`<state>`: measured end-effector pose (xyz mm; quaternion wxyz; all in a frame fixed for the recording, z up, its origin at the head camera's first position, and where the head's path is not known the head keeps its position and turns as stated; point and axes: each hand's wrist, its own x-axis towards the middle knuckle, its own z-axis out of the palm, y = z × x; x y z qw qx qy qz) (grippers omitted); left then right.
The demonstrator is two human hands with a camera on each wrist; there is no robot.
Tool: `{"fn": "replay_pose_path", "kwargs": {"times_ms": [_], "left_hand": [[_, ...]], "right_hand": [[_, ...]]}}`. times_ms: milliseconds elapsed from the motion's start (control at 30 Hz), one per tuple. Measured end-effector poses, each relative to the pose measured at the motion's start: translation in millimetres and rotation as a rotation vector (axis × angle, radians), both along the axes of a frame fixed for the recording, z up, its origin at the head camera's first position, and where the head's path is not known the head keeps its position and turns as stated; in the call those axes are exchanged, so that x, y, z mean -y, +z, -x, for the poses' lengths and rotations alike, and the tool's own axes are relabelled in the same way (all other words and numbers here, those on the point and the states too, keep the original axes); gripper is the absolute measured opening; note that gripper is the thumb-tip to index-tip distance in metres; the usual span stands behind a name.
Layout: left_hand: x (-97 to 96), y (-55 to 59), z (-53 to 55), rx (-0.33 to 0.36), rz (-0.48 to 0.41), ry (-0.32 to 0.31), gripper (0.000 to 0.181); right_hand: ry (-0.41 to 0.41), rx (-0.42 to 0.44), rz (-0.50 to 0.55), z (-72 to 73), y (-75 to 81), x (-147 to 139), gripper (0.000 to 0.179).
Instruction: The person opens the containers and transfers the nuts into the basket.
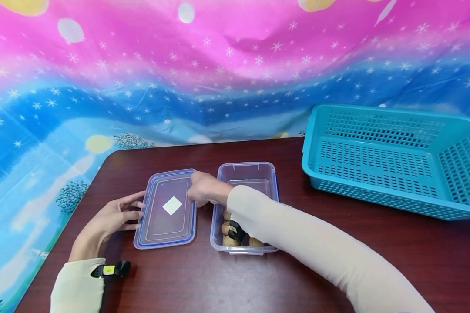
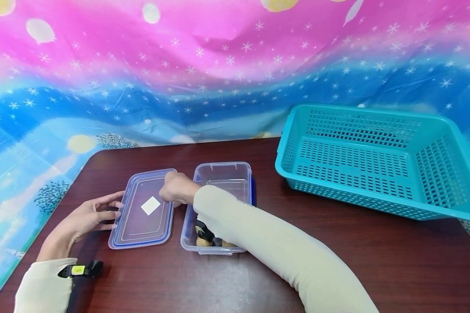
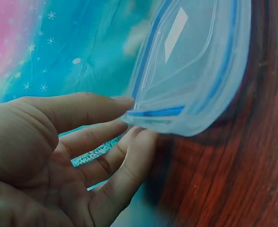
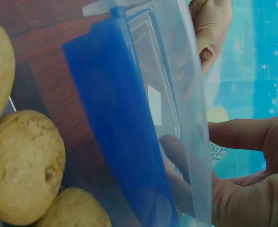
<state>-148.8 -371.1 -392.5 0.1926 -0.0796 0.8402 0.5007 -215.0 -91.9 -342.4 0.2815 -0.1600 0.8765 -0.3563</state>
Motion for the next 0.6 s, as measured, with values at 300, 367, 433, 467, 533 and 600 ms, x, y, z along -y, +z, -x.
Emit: {"fn": "replay_pose_path", "kwargs": {"times_ms": [300, 367, 433, 467, 533, 600], "left_hand": [[-15.8, 9.4, 2.0, -0.032, 0.199, 0.018, 0.072], [-23.5, 13.9, 2.8, -0.064, 0.302, 0.027, 0.072], [-34.4, 19.2, 3.8, -0.108, 0.385, 0.045, 0.07], [-40.3, 22.4, 3.9, -0.133, 0.417, 0.052, 0.069], [-53.1, 28.3, 3.7, -0.19, 0.463, 0.06, 0.068], [-68.2, 33.8, 2.1, -0.241, 0.454, 0.064, 0.067]], "right_hand": [[-0.041, 0.111, 0.154, 3.3, 10.1, -19.7, 0.065], [-0.045, 0.145, 0.206, 4.0, 15.8, -25.5, 0.064], [-0.038, 0.164, 0.24, 4.8, 22.3, -32.2, 0.061], [-0.037, 0.18, 0.264, 5.1, 25.4, -35.8, 0.06], [-0.031, 0.196, 0.282, 5.5, 31.3, -43.9, 0.057], [-0.017, 0.18, 0.268, 5.5, 36.3, -52.9, 0.054]]}}
